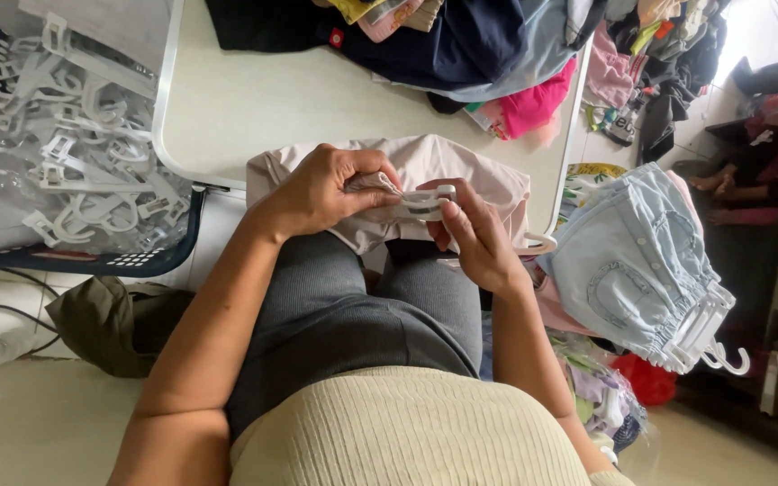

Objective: The person is picking up small garments from a pile, folding them, and then securing them onto plastic hangers.

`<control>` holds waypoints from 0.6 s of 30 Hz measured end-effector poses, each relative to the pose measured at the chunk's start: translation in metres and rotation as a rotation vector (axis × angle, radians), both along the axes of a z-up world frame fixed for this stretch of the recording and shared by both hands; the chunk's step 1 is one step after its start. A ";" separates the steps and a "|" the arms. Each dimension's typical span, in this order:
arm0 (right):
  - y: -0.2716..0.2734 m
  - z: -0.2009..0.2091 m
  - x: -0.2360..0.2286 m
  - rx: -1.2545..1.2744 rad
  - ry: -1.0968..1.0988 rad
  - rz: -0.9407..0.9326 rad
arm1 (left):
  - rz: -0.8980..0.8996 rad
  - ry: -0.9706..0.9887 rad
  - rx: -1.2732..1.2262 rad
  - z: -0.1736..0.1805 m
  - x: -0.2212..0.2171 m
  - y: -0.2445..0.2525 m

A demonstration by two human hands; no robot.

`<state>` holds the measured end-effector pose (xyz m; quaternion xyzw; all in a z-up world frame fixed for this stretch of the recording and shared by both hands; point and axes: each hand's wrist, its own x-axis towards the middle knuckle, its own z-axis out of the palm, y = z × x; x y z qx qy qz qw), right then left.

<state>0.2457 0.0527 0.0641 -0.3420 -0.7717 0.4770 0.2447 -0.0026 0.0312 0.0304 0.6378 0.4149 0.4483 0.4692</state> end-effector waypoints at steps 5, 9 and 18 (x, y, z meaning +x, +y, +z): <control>-0.001 -0.009 0.001 0.075 -0.044 -0.057 | -0.020 -0.013 -0.021 -0.006 0.003 0.001; 0.002 -0.020 -0.001 0.139 -0.027 -0.084 | -0.048 -0.032 -0.057 -0.013 0.000 0.004; 0.004 -0.026 -0.002 0.069 -0.064 -0.111 | -0.103 -0.039 -0.227 -0.015 -0.005 0.004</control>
